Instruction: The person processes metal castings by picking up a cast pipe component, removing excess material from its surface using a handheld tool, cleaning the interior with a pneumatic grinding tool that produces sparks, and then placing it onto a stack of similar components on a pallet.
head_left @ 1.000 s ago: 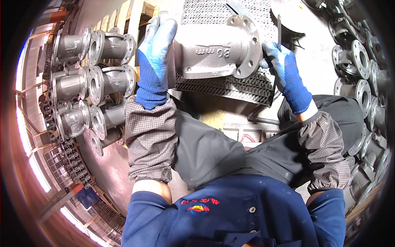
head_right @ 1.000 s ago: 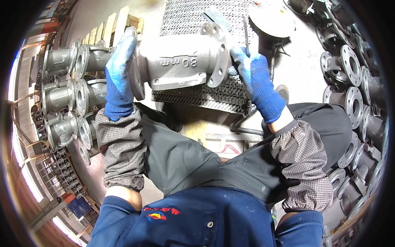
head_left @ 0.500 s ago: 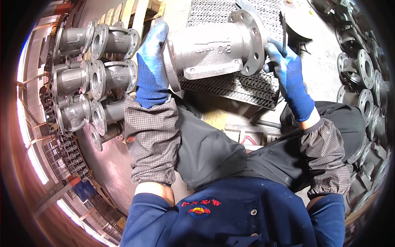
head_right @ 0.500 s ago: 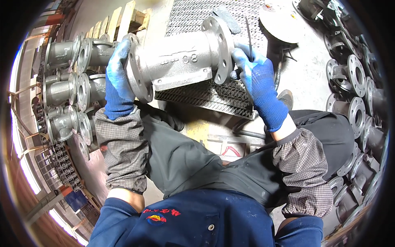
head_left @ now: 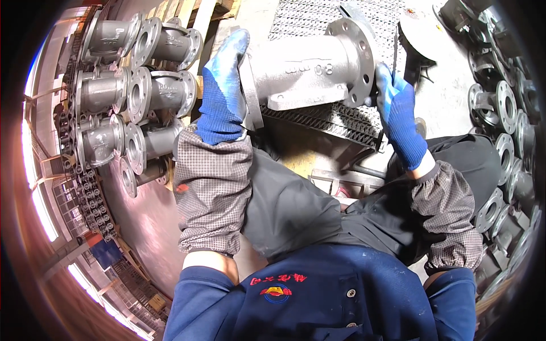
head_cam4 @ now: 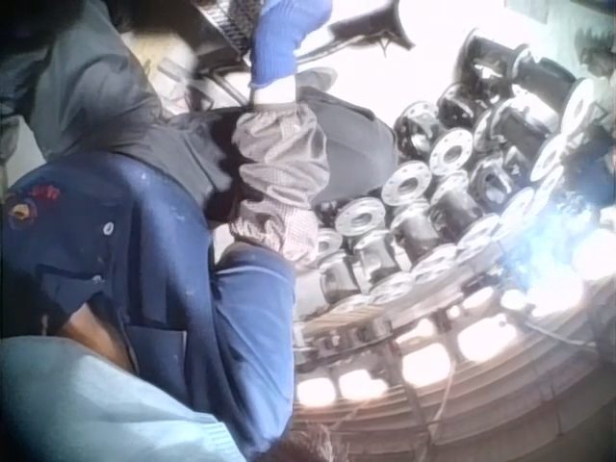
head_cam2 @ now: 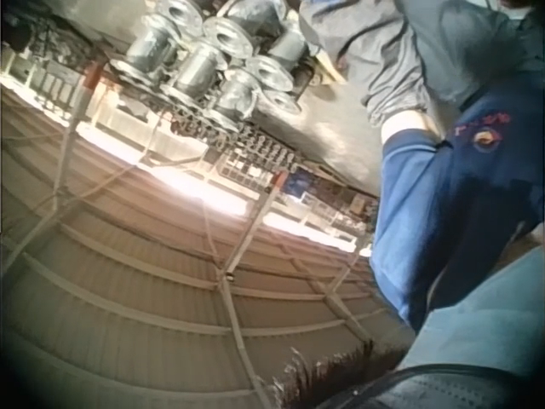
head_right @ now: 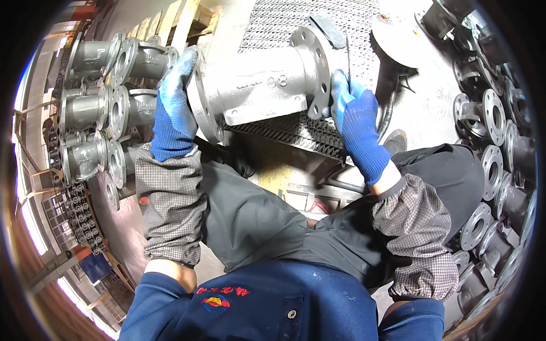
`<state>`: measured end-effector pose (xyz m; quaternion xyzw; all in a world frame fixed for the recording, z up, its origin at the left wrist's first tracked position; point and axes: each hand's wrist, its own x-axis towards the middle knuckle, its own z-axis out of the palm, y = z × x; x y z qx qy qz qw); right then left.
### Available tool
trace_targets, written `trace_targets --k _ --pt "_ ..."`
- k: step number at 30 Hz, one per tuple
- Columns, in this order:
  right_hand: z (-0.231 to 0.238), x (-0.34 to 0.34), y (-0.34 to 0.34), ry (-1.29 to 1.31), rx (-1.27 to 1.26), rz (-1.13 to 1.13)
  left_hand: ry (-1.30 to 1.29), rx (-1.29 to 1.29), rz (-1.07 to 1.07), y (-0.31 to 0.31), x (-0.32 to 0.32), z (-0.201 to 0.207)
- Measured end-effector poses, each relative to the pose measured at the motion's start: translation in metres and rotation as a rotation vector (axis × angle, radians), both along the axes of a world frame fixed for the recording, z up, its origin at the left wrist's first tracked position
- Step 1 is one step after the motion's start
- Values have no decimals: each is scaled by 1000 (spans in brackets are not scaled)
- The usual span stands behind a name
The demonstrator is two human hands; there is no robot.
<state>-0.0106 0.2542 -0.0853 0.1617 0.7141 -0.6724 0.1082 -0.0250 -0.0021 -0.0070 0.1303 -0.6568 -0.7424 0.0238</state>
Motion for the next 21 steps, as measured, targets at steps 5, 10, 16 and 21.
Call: trace_targets --k 5,10,16,21 --pt "-21 22 26 483 378 313 -20 -183 -63 10 21 24" --pt "-6 24 27 373 411 457 67 -349 -61 6 35 27" --pt "-28 11 37 661 858 505 575 -994 -330 0 30 16" --pt "-25 12 35 306 404 411 923 -1354 -398 0 19 18"
